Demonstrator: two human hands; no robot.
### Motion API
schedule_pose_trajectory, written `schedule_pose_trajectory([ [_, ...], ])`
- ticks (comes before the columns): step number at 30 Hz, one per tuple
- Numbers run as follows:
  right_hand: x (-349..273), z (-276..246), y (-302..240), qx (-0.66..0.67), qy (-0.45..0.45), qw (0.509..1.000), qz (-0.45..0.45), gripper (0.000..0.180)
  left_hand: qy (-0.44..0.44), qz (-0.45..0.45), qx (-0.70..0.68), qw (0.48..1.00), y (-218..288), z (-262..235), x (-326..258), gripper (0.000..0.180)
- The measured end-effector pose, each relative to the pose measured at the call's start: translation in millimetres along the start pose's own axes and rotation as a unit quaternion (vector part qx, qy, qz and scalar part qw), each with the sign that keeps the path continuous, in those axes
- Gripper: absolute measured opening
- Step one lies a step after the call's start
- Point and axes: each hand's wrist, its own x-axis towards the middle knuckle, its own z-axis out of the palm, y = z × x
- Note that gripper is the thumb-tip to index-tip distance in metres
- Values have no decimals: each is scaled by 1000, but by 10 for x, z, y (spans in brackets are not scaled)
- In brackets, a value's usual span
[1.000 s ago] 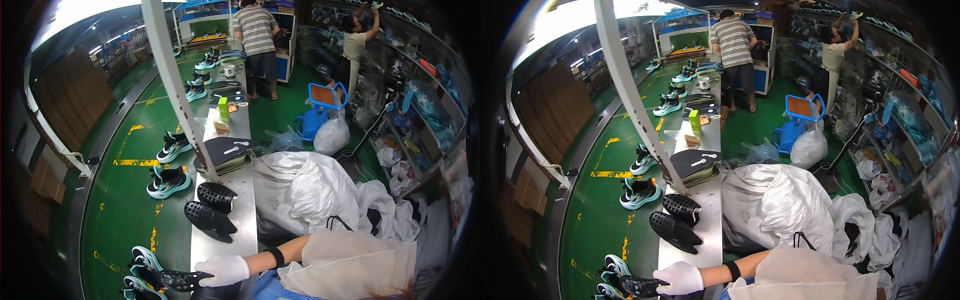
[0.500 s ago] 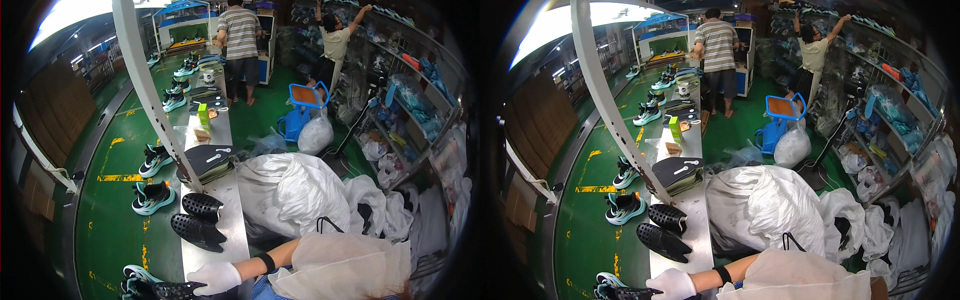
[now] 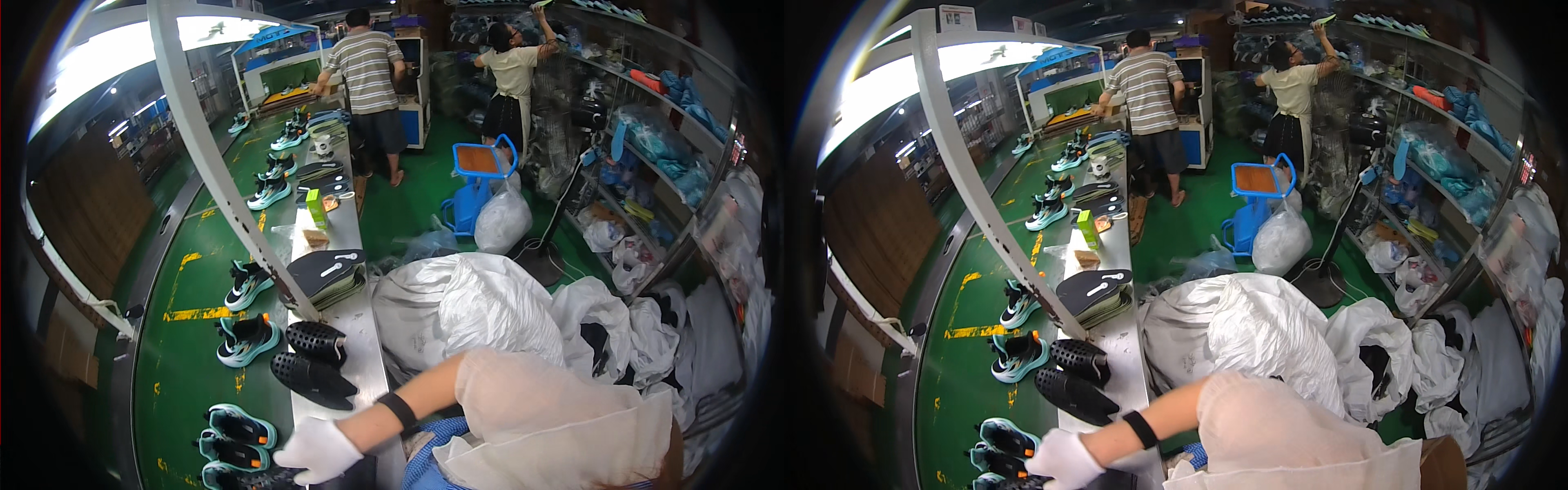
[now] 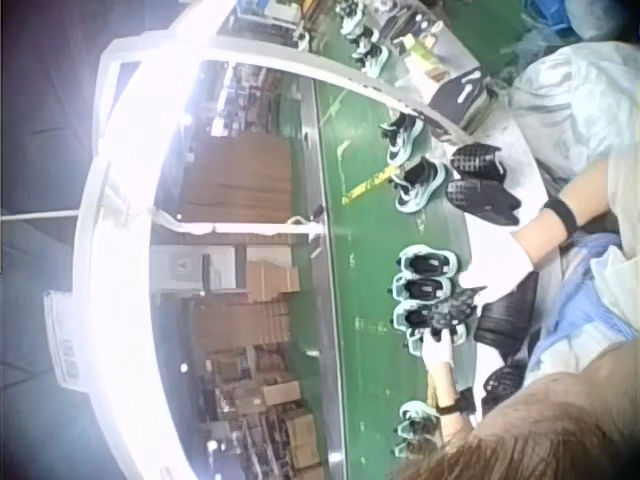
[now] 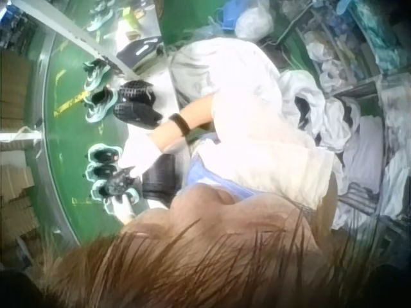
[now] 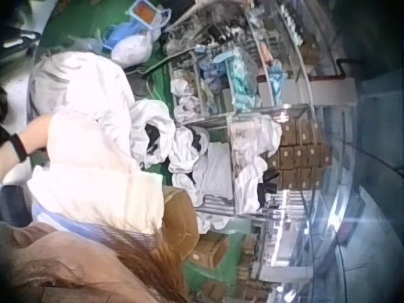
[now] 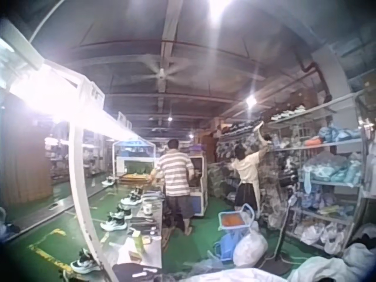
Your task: Assembling shoe components by attaching outsoles to shoe bodies and organizing them on a conveyor belt in a factory setting.
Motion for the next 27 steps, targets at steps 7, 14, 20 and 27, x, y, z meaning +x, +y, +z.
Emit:
schedule_pose_trajectory([
  [7,773,42,-306,-97,-170,980,-21,28,-80,21,45,996,-322,-3,-390,48],
  [14,1273,728,-201,-199,-287,936,-37,24,-23,-64,39,997,20,-58,-384,49],
  [20,1419,810,-336,-117,-308,944,17,27,12,-1,-10,1000,-505,422,-194,44],
  [27,1513,969,-322,-123,-412,896,108,41,36,-85,-68,993,-336,498,-317,44],
])
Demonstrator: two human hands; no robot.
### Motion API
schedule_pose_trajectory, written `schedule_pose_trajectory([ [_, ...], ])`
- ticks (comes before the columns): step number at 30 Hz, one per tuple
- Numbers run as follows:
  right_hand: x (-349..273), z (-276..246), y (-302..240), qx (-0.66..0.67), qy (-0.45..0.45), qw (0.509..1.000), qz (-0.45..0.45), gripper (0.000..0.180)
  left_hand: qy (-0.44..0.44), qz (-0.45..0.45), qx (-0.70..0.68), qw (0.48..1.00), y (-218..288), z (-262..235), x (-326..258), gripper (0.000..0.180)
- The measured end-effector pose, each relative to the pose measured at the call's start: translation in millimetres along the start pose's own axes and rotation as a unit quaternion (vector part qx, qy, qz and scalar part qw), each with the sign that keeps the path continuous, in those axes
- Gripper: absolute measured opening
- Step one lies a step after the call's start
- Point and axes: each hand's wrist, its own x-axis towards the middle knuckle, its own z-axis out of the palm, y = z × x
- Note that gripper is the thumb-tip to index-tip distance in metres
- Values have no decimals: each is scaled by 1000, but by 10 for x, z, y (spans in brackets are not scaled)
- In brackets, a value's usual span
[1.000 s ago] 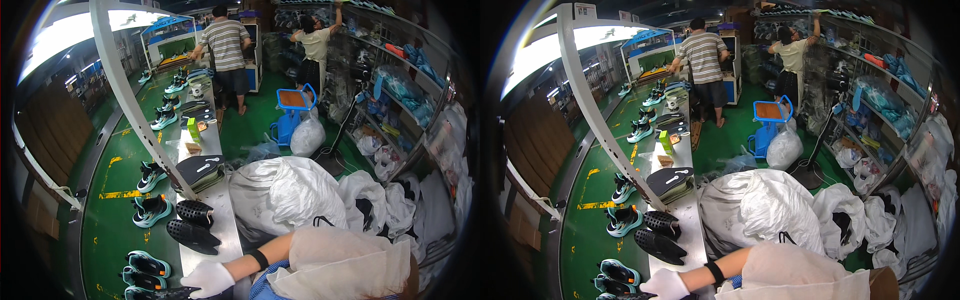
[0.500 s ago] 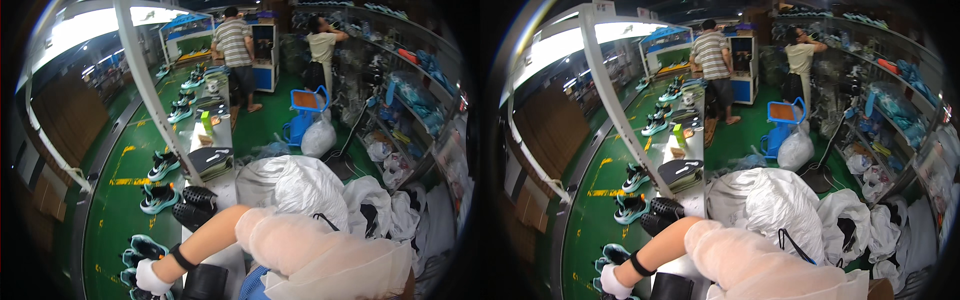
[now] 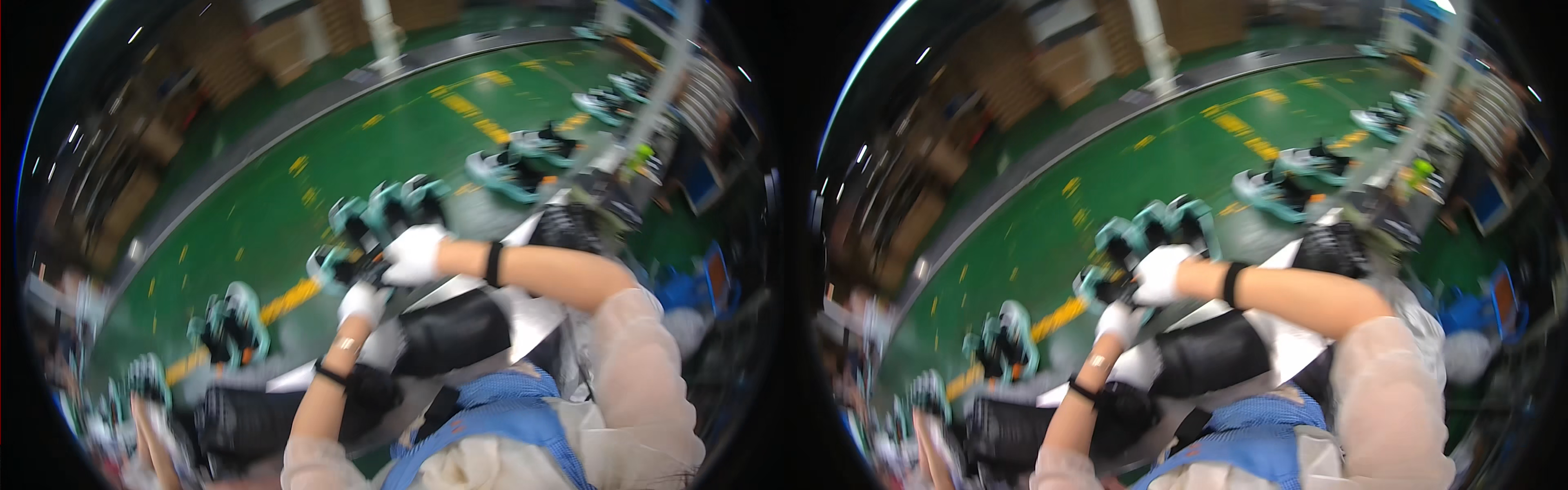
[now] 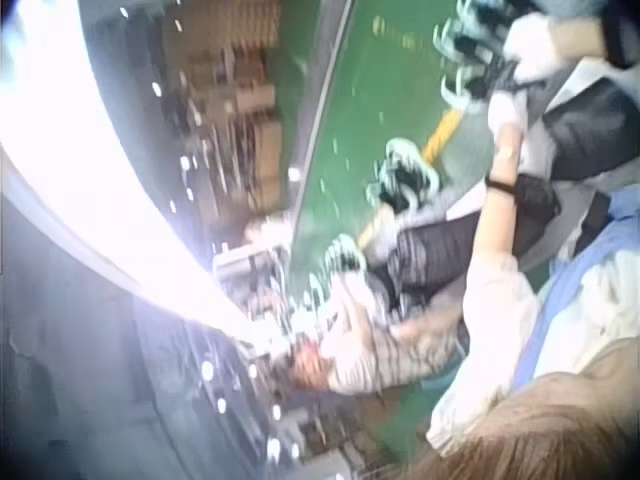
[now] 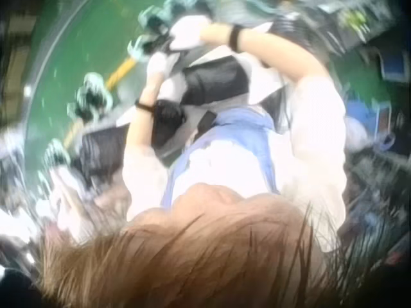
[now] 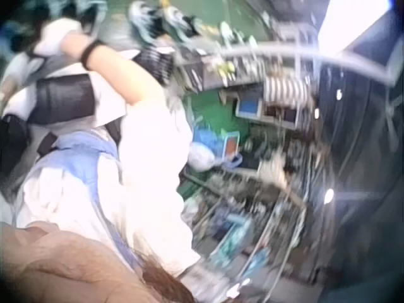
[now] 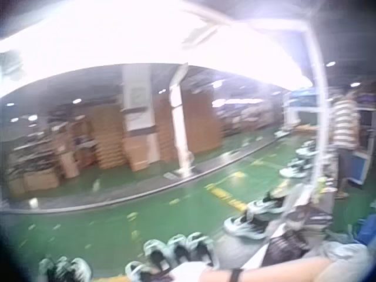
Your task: Assembling shoe components by attaching outsoles to shoe bodies and organizing them on a conveyor belt in a factory setting.
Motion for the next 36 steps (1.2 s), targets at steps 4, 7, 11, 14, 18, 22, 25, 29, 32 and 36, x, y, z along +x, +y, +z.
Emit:
schedule_pose_trajectory([
  [4,490,163,-313,-10,7,999,-42,47,21,-59,-77,995,-228,-246,-347,37],
  [7,726,194,-473,19,-42,999,-19,48,17,-67,-119,990,-312,-352,-462,37],
  [11,1061,225,-651,-6,-81,996,-22,47,-83,-100,-49,990,-294,-412,-439,41],
  [14,1168,281,-821,-55,-76,996,-9,37,24,-38,-94,995,-399,-280,-450,48],
  [18,1328,772,-961,-141,49,987,-62,18,-39,-53,-155,986,-350,-444,-492,45],
  [22,1561,1097,-830,-121,96,987,-54,18,-41,-42,-164,985,-452,-383,-407,47],
  [25,1579,971,-793,-96,12,992,-76,25,-94,-57,-154,982,-420,-431,-320,48],
  [29,1478,635,-948,-243,-87,951,-167,25,-126,-37,-68,989,-478,-416,-305,51],
  [32,1533,694,-968,-282,-82,938,-183,22,-122,-39,-65,990,-452,-356,-287,54],
  [36,1617,777,-951,-269,-67,944,-181,18,-101,-36,-76,991,-465,-376,-272,46],
])
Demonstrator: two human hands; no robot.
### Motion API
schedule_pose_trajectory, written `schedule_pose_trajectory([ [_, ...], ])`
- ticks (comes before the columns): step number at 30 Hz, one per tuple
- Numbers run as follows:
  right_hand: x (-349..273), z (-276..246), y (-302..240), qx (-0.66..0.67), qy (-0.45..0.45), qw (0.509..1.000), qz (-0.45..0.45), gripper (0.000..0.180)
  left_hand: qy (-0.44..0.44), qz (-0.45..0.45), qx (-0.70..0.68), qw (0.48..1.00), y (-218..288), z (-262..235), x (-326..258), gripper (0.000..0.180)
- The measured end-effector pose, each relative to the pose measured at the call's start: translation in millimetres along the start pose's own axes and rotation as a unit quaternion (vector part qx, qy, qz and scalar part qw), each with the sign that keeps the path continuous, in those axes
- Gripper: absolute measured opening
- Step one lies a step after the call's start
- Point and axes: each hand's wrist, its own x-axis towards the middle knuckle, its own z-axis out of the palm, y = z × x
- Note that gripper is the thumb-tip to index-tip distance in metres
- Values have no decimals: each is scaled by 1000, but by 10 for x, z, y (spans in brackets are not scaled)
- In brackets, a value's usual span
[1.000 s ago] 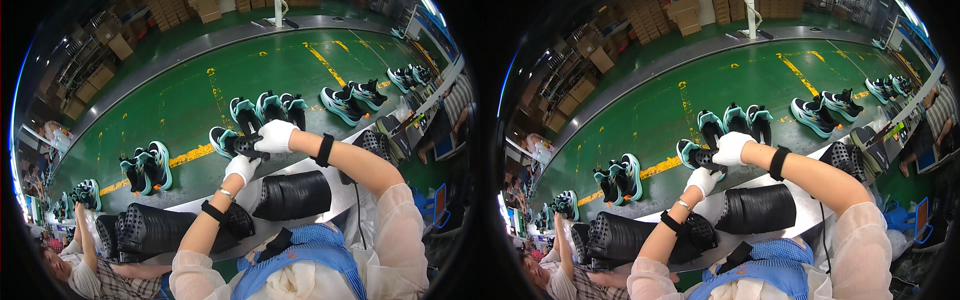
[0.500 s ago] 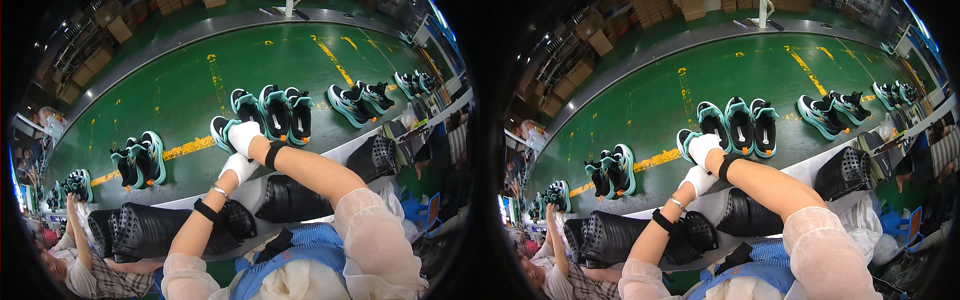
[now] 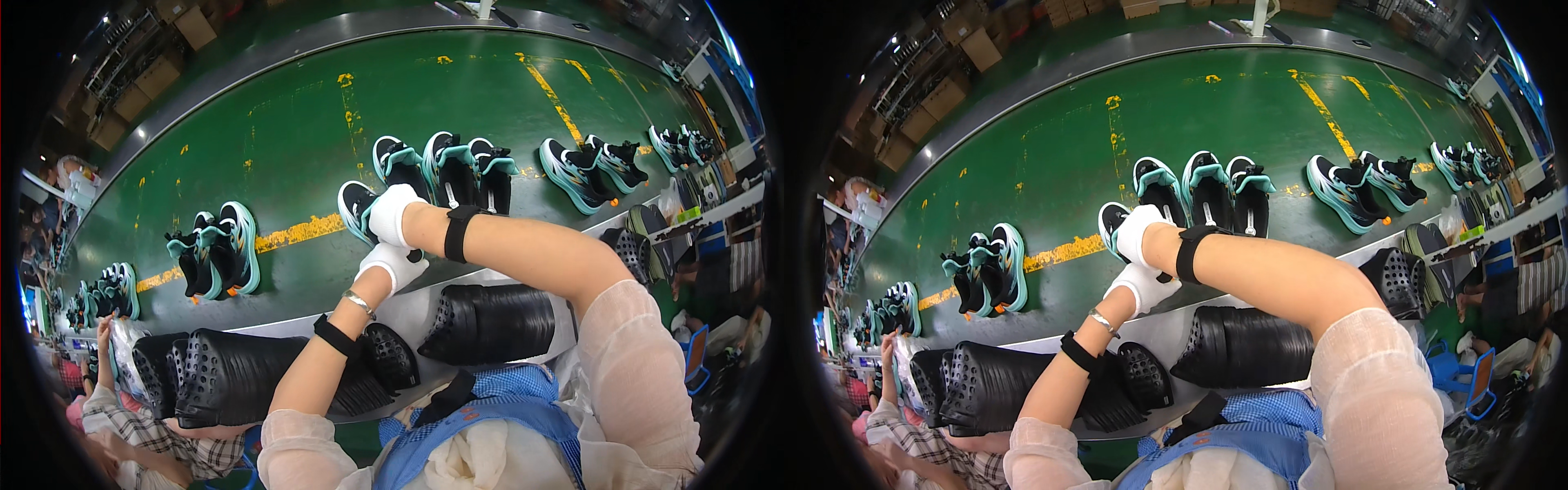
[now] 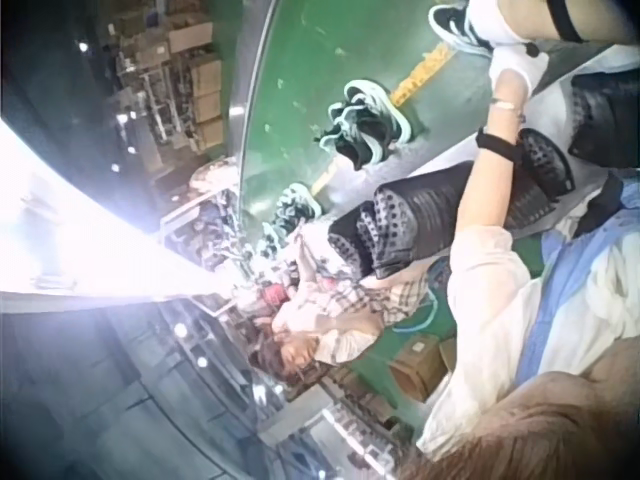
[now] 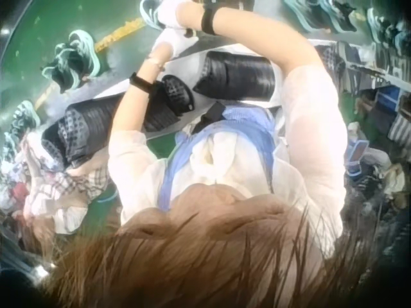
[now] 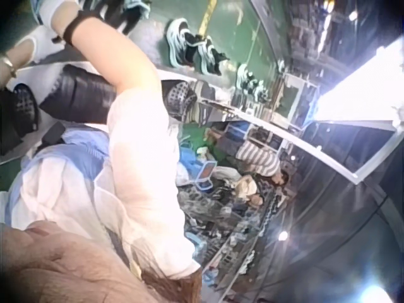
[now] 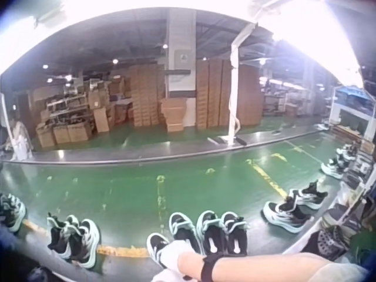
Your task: Assembling shoe components by attaching outsoles to shoe bodies and organizing them on a conveyor belt in a factory setting.
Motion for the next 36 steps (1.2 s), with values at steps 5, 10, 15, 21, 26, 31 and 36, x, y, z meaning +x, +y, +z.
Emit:
schedule_pose_trajectory([
  [5,146,-83,-34,65,15,997,51,20,-75,-33,-120,989,-32,-85,87,33],
  [10,128,-113,-3,216,10,971,105,44,-58,9,-39,998,-144,11,230,27],
  [15,303,49,-72,148,12,985,94,36,8,97,100,990,-531,362,439,42],
  [21,143,394,84,141,144,967,154,16,32,155,309,938,427,-124,64,62],
  [26,-825,27,-114,43,208,976,41,14,6,-125,-20,992,145,-169,-289,33],
  [31,-1650,10,419,79,144,982,93,16,21,-52,130,990,68,-245,-241,41],
  [36,-2148,31,575,170,249,945,128,24,14,-80,178,981,-266,-613,-279,56],
])
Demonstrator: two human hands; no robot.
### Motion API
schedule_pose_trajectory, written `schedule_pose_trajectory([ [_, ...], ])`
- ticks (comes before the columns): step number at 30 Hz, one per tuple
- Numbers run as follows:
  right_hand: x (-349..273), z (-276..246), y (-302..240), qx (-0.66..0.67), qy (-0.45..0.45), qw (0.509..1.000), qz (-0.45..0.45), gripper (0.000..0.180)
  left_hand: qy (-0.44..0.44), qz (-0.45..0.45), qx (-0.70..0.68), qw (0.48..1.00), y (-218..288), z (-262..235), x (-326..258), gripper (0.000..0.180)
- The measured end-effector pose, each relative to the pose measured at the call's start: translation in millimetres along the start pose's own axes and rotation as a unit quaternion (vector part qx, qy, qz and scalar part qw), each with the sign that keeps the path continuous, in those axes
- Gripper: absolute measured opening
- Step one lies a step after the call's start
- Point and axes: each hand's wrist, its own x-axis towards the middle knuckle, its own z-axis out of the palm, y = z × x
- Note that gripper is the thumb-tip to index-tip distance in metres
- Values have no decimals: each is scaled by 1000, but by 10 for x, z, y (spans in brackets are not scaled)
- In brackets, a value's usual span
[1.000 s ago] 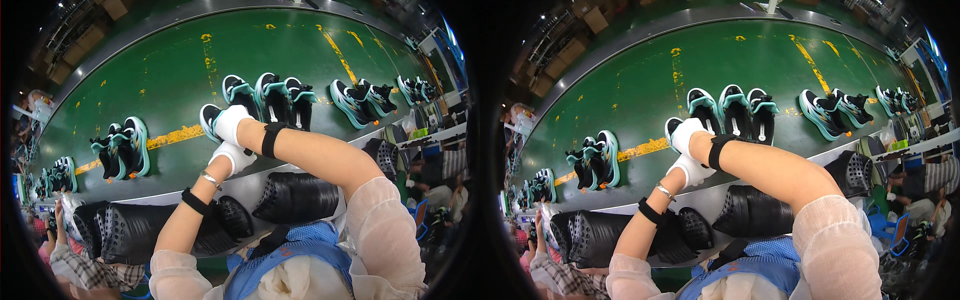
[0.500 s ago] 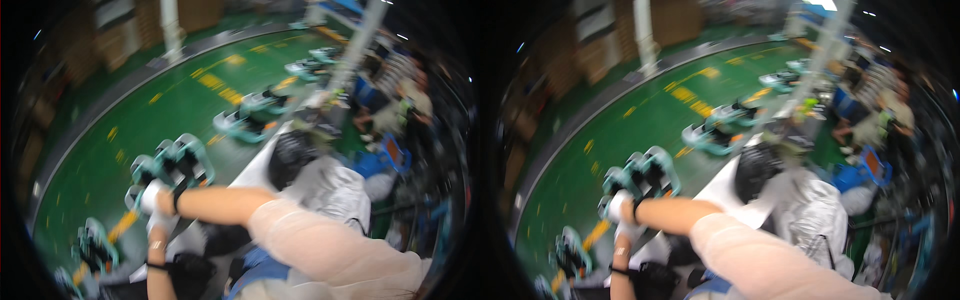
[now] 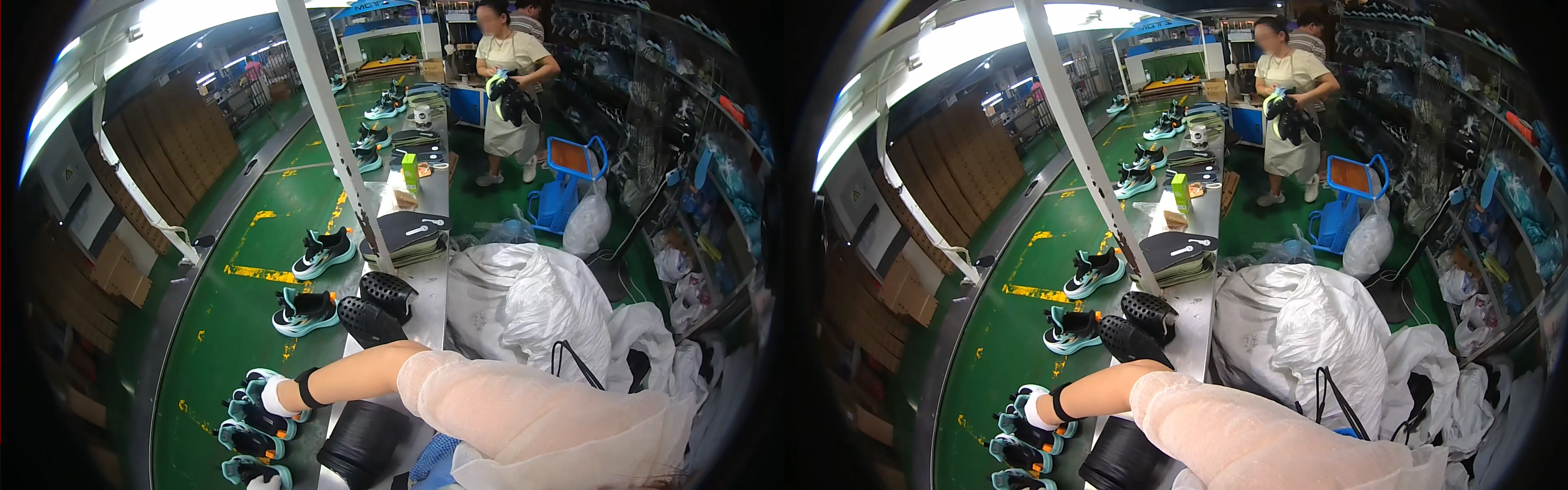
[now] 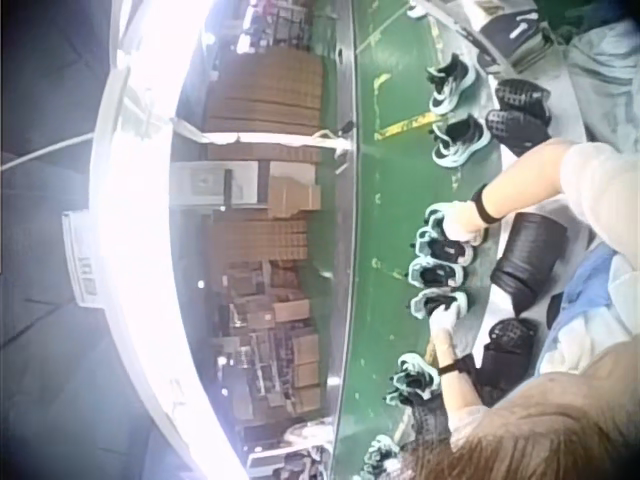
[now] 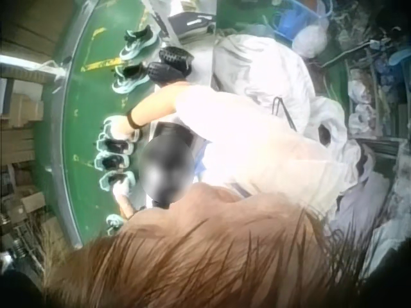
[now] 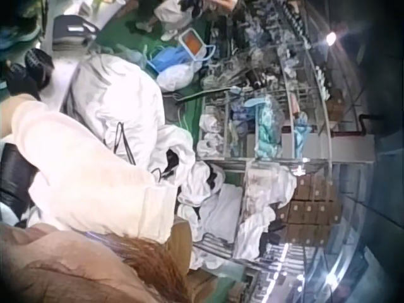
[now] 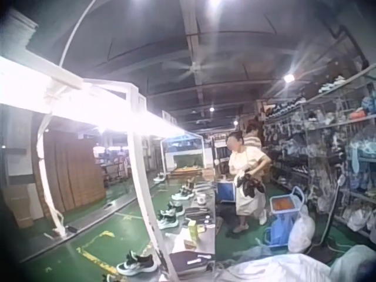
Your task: Assembling shoe components by attaching outsoles to shoe bodies and organizing them on a conveyor belt in a factory setting.
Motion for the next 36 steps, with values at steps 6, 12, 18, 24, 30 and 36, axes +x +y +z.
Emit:
schedule_pose_trajectory([
  [6,625,913,314,-88,-3,996,-30,19,3,-18,17,1000,-868,301,180,55],
  [12,839,1239,248,-38,12,999,-4,21,-48,-59,-103,992,-684,217,424,47],
  [18,824,1115,-42,-75,-48,991,-100,32,182,-113,77,974,405,-544,-475,44],
  [24,992,1265,109,-46,-147,986,-57,32,149,142,-37,978,352,-65,68,46],
  [30,935,1304,384,-99,-113,988,-40,24,61,129,-42,989,397,114,242,49],
  [36,979,1731,665,-322,132,935,67,24,-78,110,-10,991,373,589,421,49],
])
